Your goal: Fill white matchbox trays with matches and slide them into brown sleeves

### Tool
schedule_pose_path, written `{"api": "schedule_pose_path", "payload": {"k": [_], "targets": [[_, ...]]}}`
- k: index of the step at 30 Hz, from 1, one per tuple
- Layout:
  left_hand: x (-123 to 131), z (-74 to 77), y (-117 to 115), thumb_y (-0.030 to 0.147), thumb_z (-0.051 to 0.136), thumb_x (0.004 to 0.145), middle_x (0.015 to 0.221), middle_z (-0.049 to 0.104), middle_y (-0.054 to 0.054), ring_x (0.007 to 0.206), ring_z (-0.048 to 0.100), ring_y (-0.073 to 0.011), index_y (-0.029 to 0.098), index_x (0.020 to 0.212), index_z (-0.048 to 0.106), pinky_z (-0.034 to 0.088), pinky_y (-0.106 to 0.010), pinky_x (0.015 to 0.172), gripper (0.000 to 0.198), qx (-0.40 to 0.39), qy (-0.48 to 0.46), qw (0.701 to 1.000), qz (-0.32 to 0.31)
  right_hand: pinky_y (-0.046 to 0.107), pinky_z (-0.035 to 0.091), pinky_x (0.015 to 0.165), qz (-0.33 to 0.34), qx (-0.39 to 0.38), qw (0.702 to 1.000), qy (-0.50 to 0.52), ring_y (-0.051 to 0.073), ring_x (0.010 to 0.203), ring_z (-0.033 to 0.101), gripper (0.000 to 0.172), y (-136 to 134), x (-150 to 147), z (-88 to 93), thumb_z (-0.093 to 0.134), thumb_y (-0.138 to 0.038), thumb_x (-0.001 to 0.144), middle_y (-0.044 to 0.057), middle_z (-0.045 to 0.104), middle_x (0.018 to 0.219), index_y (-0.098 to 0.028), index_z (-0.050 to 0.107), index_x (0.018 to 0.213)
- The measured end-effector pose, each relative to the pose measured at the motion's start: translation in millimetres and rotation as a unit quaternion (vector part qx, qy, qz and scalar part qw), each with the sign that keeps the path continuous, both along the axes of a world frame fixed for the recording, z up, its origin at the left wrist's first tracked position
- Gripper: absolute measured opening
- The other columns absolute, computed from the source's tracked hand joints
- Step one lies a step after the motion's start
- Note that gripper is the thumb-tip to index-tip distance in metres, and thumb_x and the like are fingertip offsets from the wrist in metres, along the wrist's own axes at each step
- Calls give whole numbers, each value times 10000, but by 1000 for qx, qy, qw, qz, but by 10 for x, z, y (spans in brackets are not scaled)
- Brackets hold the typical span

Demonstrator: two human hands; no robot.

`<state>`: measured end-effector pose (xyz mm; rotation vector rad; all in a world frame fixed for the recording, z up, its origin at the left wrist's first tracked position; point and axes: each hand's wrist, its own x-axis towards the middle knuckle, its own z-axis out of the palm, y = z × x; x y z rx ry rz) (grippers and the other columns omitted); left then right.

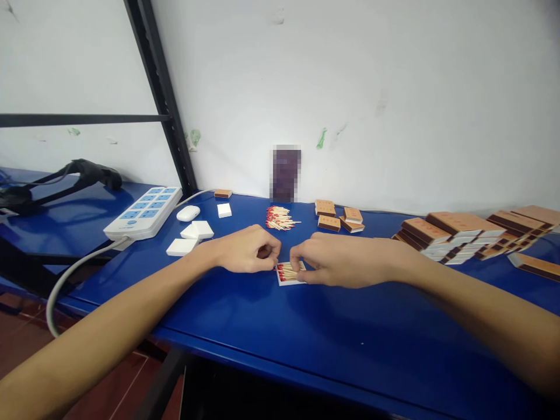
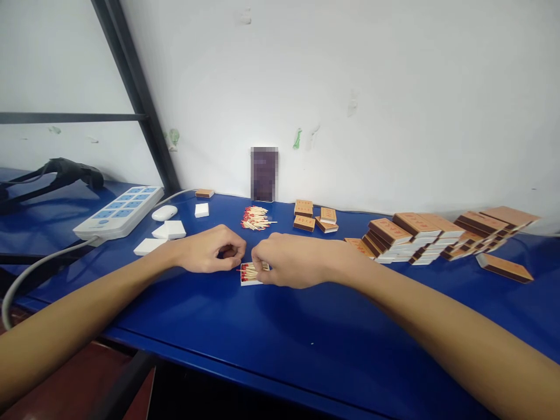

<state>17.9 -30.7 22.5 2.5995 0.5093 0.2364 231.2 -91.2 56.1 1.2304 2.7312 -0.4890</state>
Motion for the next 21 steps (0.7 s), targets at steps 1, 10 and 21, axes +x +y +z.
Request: {"api": "schedule_pose_path", "payload": {"k": [1, 10, 21], "targets": [[-8, 5, 15, 254, 550, 805, 622, 549, 23, 538, 448, -83, 149, 732, 618, 359, -227, 551, 145, -26, 10, 1000, -5, 279, 274, 491, -6, -1, 1000, 3, 113, 500, 429, 171, 1, 4, 12, 520, -323, 869, -1, 560, 654, -204, 571, 757], [-69, 9, 139, 435, 657, 805, 593, 507, 33, 533, 421, -88, 152, 881, 681, 334, -220, 524, 295, -154, 23, 988, 7, 285, 370, 589, 4, 8, 999, 47, 181, 714, 558, 297, 116, 62, 20, 561, -486, 832, 47, 632, 860, -215, 622, 938], [-50, -73, 188, 478, 680, 783, 578, 487, 45, 527, 388, -75, 148, 849, 673, 305, -207, 492, 337, -158, 21, 987, 18, 256, 360, 533, 0, -61, 995, 82, 147, 647, 564, 271, 198, 46, -99, 653, -412, 781, 24, 654, 821, -209, 598, 952]]}}
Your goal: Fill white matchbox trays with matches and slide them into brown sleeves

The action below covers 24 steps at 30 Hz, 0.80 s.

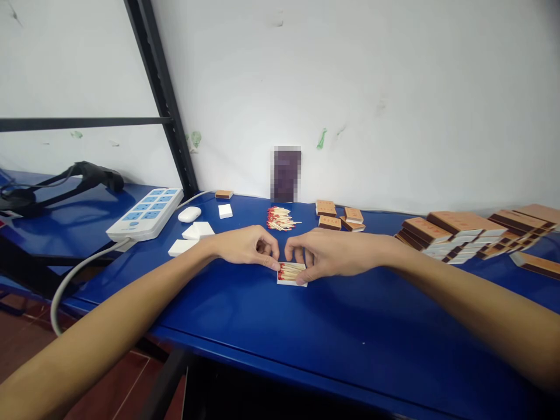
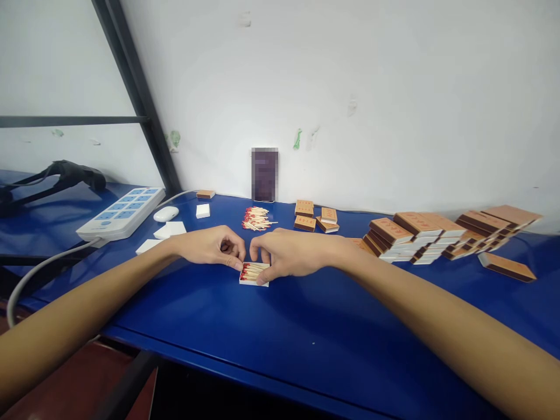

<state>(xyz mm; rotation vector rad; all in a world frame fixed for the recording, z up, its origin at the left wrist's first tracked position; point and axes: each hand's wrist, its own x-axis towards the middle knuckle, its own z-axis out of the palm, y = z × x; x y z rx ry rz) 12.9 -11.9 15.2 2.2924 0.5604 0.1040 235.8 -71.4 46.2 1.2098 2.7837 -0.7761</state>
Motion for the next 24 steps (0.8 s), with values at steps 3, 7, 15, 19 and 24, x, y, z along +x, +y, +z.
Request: {"api": "schedule_pose_path", "payload": {"k": [3, 7, 15, 19, 24], "targets": [[2, 6, -13, 504, 670, 783, 586, 498, 41, 528, 400, -76, 147, 821, 660, 310, -209, 496, 359, 11, 3, 1000, 6, 252, 375, 536, -7, -7, 1000, 0, 151, 660, 570, 271, -20, -35, 3, 654, -409, 786, 24, 659, 817, -210, 594, 959], [19, 19, -73, 521, 619, 821, 610, 513, 31, 543, 426, -84, 148, 807, 626, 323, -216, 511, 373, 38, 4, 999, 10, 254, 388, 552, -18, 6, 1000, -12, 160, 689, 581, 283, -52, -80, 28, 658, -400, 787, 32, 662, 821, -201, 591, 977], [166, -72, -212, 423, 449, 933, 766, 530, 5, 660, 454, -120, 176, 881, 536, 346, -252, 619, 267, 219, -45, 974, 43, 300, 415, 664, -160, 181, 968, -65, 206, 783, 611, 341, 316, 339, 100, 420, -439, 933, 105, 679, 920, -163, 612, 988], [172, -75, -231, 439, 468, 921, 777, 522, 8, 667, 441, -125, 184, 845, 485, 329, -257, 621, 266, 248, -18, 968, 25, 349, 429, 722, -259, 239, 912, -207, 284, 913, 625, 350, 601, 619, -75, 366, -319, 937, 213, 643, 1052, -91, 604, 1052], [178, -93, -245, 534, 439, 919, 745, 521, 17, 636, 427, -123, 188, 804, 451, 305, -256, 591, 364, 257, 6, 965, 41, 361, 438, 732, -317, 190, 887, -276, 301, 958, 628, 374, 727, 719, -244, 369, -273, 928, 245, 614, 1142, -63, 560, 1172]]}}
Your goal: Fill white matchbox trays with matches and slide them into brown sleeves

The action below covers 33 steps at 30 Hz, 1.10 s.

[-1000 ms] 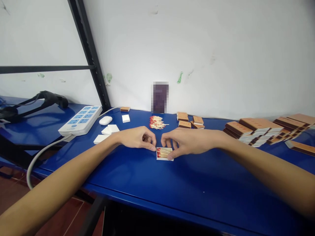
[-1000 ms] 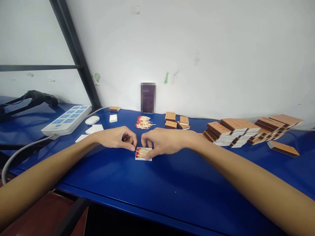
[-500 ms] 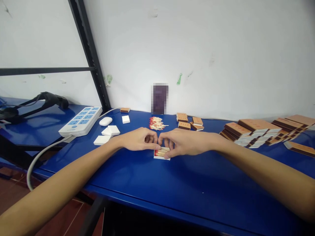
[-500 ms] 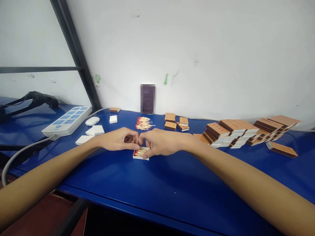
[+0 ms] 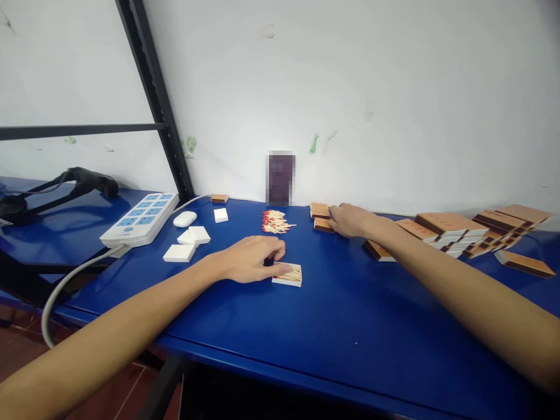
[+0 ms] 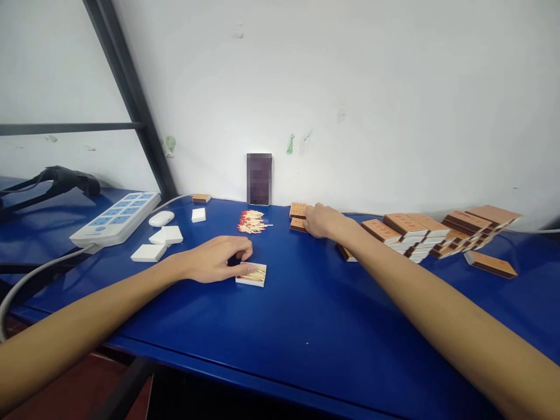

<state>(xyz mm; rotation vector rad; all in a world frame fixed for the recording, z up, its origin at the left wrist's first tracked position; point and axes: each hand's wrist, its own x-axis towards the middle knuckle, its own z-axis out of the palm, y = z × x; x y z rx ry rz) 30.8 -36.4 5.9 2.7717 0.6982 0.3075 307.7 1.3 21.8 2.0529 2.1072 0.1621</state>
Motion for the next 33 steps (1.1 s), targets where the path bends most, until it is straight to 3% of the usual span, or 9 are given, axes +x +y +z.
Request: {"api": "schedule_pose_path", "payload": {"k": [5, 8, 12, 17, 19, 22, 25, 30, 33], "targets": [[17, 10, -20, 506, 362, 963, 805, 563, 2, 710, 487, -142, 190, 855, 492, 338, -270, 639, 359, 3, 7, 1000, 2, 343, 433, 710, 44, 5, 999, 15, 284, 933, 620, 313, -18, 18, 103, 397, -226, 888, 213, 643, 1072, -85, 589, 1092], [5, 31, -21, 419, 294, 997, 897, 586, -20, 789, 526, -154, 189, 926, 521, 372, -281, 702, 331, -13, 3, 1000, -19, 342, 432, 693, 29, 2, 999, 20, 287, 930, 620, 330, -23, 30, 126, 423, -243, 876, 205, 639, 1087, -100, 577, 1131], [-19, 21, -8, 362, 424, 947, 943, 582, -29, 795, 524, -156, 191, 1018, 538, 388, -277, 707, 217, 1, 6, 999, -44, 355, 437, 672, 0, -26, 999, 40, 293, 891, 634, 366, 39, 88, 76, 459, -275, 859, 195, 645, 1069, -125, 582, 1170], [-17, 11, -6, 322, 488, 908, 962, 579, -27, 805, 518, -154, 193, 1045, 548, 400, -282, 749, 197, 1, 12, 998, -56, 395, 454, 787, 46, 27, 996, 68, 318, 1022, 600, 432, 29, 150, 194, 490, -314, 831, 187, 633, 1145, -138, 582, 1215], [-10, 21, -12, 320, 442, 937, 962, 583, -30, 830, 525, -160, 195, 1053, 556, 402, -285, 765, 205, -12, 12, 999, -49, 399, 461, 828, 110, 28, 988, 100, 324, 1071, 577, 557, -82, 121, 331, 548, -326, 783, 173, 605, 1219, -155, 516, 1311], [-5, 29, -16, 305, 414, 950, 964, 589, -34, 853, 531, -166, 192, 1052, 564, 404, -290, 786, 214, -17, 13, 999, -45, 381, 480, 850, 216, -57, 958, 179, 307, 1113, 563, 648, -333, -7, 555, 594, -337, 732, 95, 552, 1334, -255, 465, 1361], [-11, 21, -17, 345, 421, 949, 953, 590, -33, 841, 535, -166, 193, 1079, 560, 408, -287, 775, 243, -6, 7, 999, -48, 383, 504, 786, 255, -170, 927, 214, 289, 1012, 601, 631, -569, -207, 685, 605, -316, 697, 80, 595, 1256, -276, 497, 1318], [-7, 16, -39, 514, 549, 854, 943, 588, -30, 839, 554, -184, 198, 1095, 560, 418, -298, 767, 399, 39, 22, 997, -57, 370, 494, 711, 275, -256, 912, 164, 270, 908, 596, 663, -699, -423, 613, 645, -295, 624, 75, 602, 1105, -256, 517, 1274], [11, 20, -47, 498, 552, 838, 899, 601, -27, 789, 561, -181, 188, 1004, 577, 415, -299, 728, 353, 73, 39, 996, -27, 356, 469, 676, 276, -262, 915, 131, 266, 872, 584, 706, -676, -418, 524, 661, -283, 604, 55, 593, 1038, -286, 494, 1290]]}}
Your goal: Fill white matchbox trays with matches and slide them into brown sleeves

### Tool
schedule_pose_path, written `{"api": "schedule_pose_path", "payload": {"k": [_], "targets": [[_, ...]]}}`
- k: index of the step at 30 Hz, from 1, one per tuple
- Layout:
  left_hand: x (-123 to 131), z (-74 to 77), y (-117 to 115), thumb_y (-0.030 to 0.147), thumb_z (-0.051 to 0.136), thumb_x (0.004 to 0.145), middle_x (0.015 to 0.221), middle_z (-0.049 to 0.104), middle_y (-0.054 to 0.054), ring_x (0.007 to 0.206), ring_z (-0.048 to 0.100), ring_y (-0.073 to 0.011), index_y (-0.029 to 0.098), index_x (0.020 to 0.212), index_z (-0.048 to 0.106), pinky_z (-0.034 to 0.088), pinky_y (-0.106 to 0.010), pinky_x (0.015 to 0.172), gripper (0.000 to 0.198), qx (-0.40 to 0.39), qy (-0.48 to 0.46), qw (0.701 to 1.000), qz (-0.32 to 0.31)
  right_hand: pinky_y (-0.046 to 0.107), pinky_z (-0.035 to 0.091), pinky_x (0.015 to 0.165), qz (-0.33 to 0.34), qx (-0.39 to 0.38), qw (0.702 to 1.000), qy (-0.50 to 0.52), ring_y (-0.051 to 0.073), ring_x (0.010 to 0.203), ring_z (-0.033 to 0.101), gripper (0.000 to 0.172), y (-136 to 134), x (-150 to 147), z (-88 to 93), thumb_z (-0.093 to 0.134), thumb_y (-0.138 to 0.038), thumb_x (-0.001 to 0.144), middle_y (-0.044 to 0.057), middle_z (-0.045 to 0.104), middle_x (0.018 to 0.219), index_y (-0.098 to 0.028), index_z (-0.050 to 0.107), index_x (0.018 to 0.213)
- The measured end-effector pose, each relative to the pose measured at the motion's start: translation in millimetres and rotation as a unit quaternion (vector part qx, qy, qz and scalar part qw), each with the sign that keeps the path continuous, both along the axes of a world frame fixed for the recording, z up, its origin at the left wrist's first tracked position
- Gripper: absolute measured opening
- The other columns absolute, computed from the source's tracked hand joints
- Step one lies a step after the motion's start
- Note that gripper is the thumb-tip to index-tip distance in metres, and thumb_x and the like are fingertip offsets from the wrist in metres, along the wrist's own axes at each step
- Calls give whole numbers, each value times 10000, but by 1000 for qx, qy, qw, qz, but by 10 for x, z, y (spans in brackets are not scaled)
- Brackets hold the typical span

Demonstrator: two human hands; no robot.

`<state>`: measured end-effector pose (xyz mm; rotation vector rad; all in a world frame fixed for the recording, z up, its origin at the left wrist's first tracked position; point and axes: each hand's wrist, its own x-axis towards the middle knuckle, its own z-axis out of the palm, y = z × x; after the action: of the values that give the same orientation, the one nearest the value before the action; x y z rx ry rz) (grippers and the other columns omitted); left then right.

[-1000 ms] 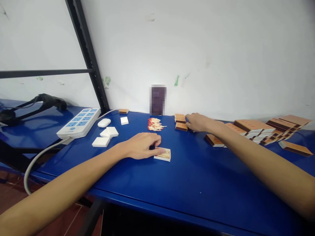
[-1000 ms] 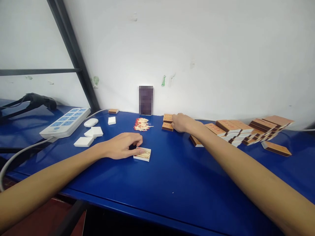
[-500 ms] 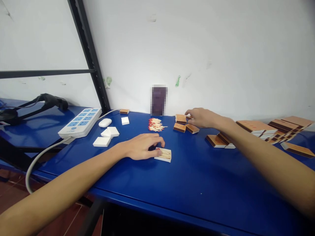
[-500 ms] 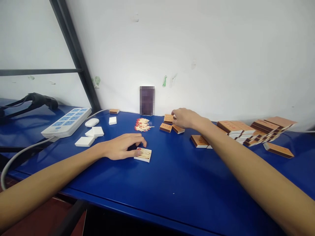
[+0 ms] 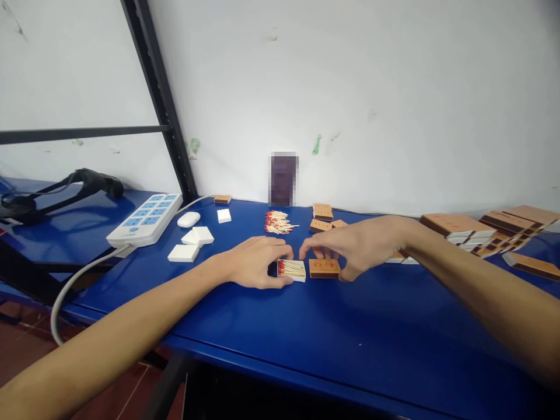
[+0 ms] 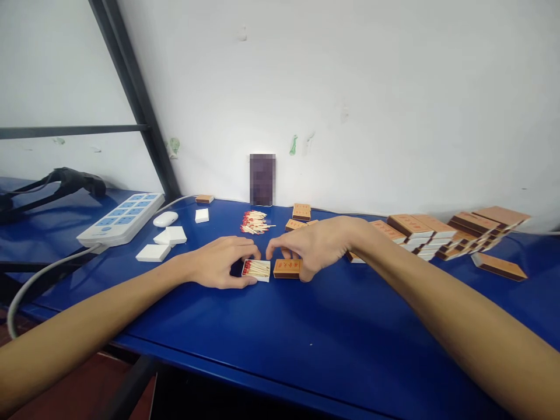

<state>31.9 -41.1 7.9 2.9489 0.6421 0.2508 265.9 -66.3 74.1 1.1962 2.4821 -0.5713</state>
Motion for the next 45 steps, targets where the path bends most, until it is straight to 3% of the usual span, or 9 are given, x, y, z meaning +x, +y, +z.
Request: {"api": "schedule_pose_path", "payload": {"k": [8, 11, 16, 21, 26, 32, 35, 38, 45], "targets": [[9, -14, 48, 520, 523, 845, 785, 619, -19, 680, 555, -169, 178, 863, 564, 364, -283, 597, 345, 29, -3, 998, 50, 348, 436, 679, -5, 19, 1000, 10, 237, 818, 576, 796, 16, -41, -58, 656, -329, 665, 62, 579, 1074, -314, 374, 1409], [0, -35, 76, 526, 509, 856, 770, 622, -19, 663, 559, -171, 179, 876, 562, 346, -279, 578, 352, 34, -5, 997, 66, 351, 437, 714, 2, 32, 999, 28, 252, 884, 577, 793, 43, -50, -106, 661, -332, 677, 70, 577, 1120, -313, 368, 1414], [-10, -56, 102, 533, 508, 860, 775, 639, -23, 685, 583, -179, 179, 936, 584, 369, -278, 604, 370, 17, -10, 996, 81, 347, 421, 732, -38, 85, 995, 28, 283, 972, 560, 704, 103, -43, -163, 655, -379, 700, 84, 586, 1133, -266, 446, 1362], [-7, -65, 99, 512, 507, 868, 859, 650, -37, 742, 592, -185, 181, 976, 589, 387, -276, 633, 357, 12, -18, 997, 75, 347, 399, 735, -45, 81, 996, -1, 262, 897, 569, 481, 116, -51, -160, 637, -504, 710, 76, 607, 1033, -214, 610, 1093], [-11, -70, 100, 542, 452, 903, 838, 629, -33, 738, 579, -179, 176, 994, 593, 391, -276, 632, 402, 8, -10, 997, 77, 325, 373, 684, -47, 92, 995, 7, 262, 886, 550, 519, 103, -60, -153, 636, -556, 698, 69, 588, 1002, -241, 596, 1109], [-18, -44, 82, 507, 474, 914, 1035, 587, -82, 957, 570, -223, 171, 1195, 580, 442, -333, 830, 451, 45, -21, 998, 28, 324, 370, 676, -47, 88, 995, 16, 256, 865, 560, 487, 133, -41, -176, 629, -557, 711, 61, 595, 964, -249, 594, 1087], [-23, -34, 90, 411, 462, 946, 1027, 582, -79, 930, 573, -205, 203, 1326, 510, 453, -319, 827, 435, 53, -19, 998, -16, 317, 378, 648, -53, 62, 996, 26, 234, 779, 581, 459, 153, -21, -179, 641, -510, 716, 42, 615, 865, -231, 580, 1075], [-31, -37, 116, 367, 421, 975, 1039, 581, -91, 925, 577, -198, 225, 1306, 553, 462, -310, 824, 383, 70, -8, 996, -46, 307, 389, 609, -62, 7, 998, 31, 211, 675, 585, 402, 176, 4, -175, 631, -444, 733, 15, 613, 737, -208, 565, 1051], [-42, -44, 141, 335, 406, 987, 1097, 577, -113, 951, 590, -194, 205, 1297, 586, 482, -308, 838, 381, 71, -30, 996, -52, 312, 407, 658, -44, 64, 995, 58, 226, 804, 594, 479, 254, 82, -180, 671, -502, 677, 65, 636, 1016, -205, 583, 1043]]}}
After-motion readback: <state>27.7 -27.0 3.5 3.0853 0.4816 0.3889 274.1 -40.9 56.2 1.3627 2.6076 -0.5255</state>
